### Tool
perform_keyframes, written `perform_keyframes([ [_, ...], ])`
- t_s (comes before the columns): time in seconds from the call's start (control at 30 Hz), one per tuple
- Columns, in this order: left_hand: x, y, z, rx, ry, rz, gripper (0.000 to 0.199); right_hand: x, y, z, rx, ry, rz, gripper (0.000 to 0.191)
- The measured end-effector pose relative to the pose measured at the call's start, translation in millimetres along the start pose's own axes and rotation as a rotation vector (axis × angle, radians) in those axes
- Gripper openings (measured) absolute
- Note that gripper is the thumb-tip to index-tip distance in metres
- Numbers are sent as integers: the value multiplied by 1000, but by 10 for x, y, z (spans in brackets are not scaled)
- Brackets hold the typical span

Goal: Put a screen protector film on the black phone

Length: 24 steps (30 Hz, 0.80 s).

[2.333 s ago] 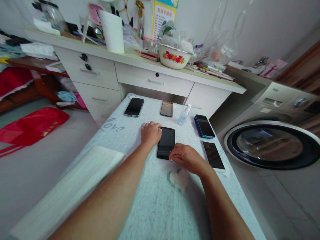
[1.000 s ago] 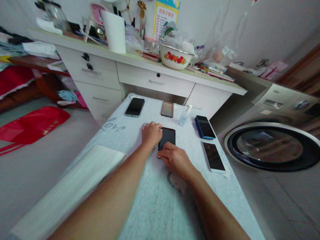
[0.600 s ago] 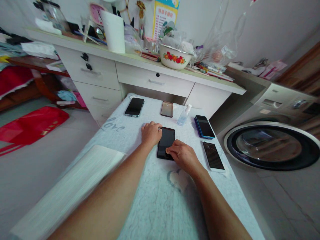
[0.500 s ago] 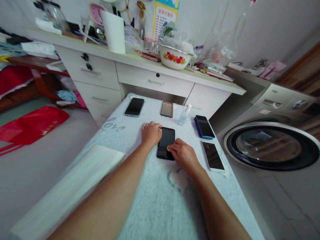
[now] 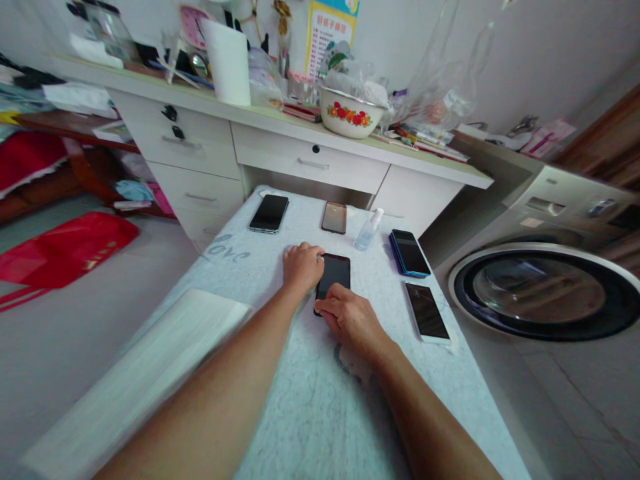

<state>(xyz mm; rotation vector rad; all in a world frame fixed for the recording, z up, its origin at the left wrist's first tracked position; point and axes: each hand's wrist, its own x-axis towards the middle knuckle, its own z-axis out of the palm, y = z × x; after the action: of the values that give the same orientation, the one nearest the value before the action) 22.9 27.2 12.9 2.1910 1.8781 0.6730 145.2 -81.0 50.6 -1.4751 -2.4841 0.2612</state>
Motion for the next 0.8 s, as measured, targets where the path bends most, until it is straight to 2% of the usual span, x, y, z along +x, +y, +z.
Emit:
perform_keyframes([
  [0.17, -1, -7, 15, 7, 2, 1, 28, -25, 86, 34, 12, 34, 22, 21],
  [0.57, 11, -30, 41, 14, 4, 17, 29, -11, 280, -17, -79, 69, 270, 27],
  [0.8, 12, -20, 29, 12, -4, 9, 29, -15, 231, 12, -53, 73, 182, 24],
])
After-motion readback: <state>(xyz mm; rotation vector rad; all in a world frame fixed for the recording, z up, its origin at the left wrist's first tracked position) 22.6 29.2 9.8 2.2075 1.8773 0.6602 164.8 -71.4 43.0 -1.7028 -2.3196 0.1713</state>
